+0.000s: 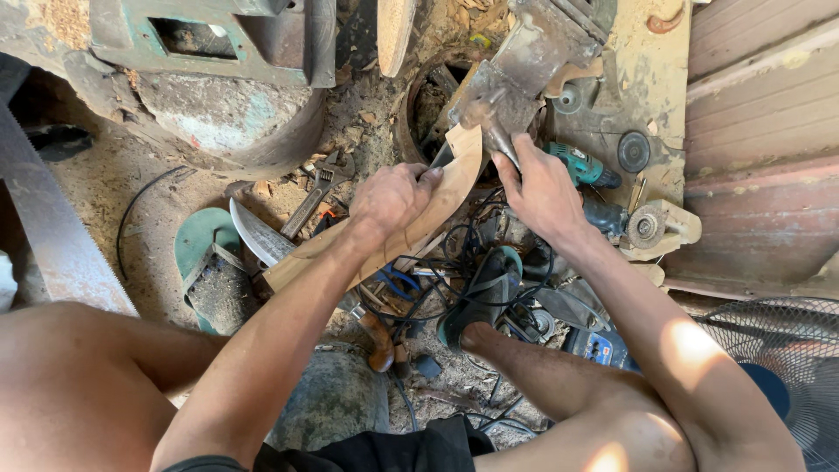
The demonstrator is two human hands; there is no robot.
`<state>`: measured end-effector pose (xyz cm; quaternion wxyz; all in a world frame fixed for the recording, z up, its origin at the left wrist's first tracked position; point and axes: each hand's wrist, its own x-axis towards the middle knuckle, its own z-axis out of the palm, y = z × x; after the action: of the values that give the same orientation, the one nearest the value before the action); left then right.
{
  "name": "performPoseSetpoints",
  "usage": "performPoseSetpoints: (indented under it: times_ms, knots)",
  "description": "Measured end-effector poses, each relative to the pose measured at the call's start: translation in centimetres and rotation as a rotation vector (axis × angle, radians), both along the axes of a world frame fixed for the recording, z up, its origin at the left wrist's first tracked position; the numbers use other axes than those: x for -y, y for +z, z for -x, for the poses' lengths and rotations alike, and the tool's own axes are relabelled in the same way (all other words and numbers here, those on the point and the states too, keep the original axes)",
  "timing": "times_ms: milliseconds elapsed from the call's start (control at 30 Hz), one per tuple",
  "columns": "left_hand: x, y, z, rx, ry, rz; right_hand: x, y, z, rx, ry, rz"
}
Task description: The person assembles a curved wooden piece by inserting a metal pin, tightening it with pliers, and securing it with a power drill. They then use a bench grinder to smooth the edges of the wood.
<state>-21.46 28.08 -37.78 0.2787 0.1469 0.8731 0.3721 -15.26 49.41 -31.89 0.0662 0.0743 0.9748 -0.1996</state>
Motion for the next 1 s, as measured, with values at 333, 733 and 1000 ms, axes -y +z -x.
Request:
performPoseSetpoints:
  times_ms: [333, 733, 1000]
  knots:
    - [0.3, -1.4, 0.5, -0.033, -0.019, -0.029, -0.6, -1.0, 0.0, -0.017, 0.027, -0.019]
    - [0.5, -0.7, 0.3, -0.071, -0.02, -0.048, -1.2, -1.9, -0.2, -0.171, 0.128, -0.068]
    - [0.6, -1.0, 0.3, -0.012, -0.018, -0.011, -1.4, -2.3, -0.3, -0.12, 0.108, -0.053]
